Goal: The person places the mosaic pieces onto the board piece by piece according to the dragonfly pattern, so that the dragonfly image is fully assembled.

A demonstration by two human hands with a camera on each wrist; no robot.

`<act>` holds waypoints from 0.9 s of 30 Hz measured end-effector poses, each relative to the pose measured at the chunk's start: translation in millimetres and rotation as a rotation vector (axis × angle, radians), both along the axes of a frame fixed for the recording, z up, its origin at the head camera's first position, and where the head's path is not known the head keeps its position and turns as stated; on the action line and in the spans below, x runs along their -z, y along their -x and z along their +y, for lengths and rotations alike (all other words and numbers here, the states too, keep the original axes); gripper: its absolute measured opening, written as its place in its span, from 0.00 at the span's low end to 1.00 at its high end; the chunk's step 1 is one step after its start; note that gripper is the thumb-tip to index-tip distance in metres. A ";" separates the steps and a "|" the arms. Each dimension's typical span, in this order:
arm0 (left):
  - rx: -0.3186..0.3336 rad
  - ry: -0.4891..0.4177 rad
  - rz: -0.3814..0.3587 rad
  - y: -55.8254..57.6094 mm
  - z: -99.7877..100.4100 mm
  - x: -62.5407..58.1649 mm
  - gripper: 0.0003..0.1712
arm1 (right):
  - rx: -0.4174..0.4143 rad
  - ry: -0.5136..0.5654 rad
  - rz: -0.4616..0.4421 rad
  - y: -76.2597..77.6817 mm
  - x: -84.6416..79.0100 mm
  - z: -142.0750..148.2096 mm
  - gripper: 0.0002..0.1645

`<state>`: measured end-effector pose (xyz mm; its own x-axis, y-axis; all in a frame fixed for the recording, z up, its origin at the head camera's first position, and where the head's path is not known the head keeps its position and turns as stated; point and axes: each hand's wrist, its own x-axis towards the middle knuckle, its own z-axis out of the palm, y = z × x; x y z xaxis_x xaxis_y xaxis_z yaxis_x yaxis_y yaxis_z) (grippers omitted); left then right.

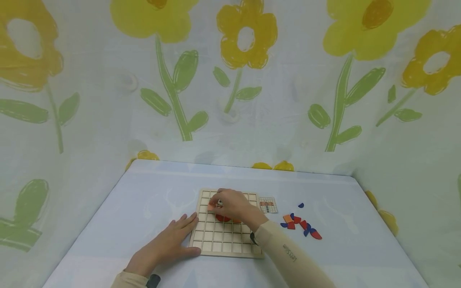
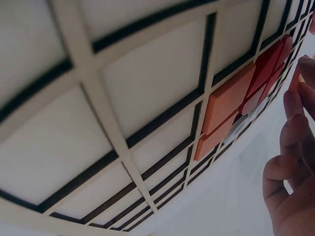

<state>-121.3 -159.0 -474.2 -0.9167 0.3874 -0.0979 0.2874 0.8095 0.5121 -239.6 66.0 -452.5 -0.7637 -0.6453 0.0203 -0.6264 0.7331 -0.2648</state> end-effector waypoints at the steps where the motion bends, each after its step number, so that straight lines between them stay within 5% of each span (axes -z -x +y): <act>1: 0.000 0.001 0.001 0.1 0.2 0.4 0.57 | 0.001 -0.007 -0.005 -0.2 -0.1 -0.9 0.14; 27: -0.007 -0.010 -0.003 -0.1 -0.4 -2.3 0.56 | 0.039 -0.080 -0.005 -2.4 0.6 -11.4 0.13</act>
<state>-121.3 -159.5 -471.9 -0.9191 0.3820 -0.0968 0.2803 0.8063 0.5209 -237.2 54.6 -453.1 -0.7880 -0.6148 -0.0340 -0.5961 0.7756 -0.2077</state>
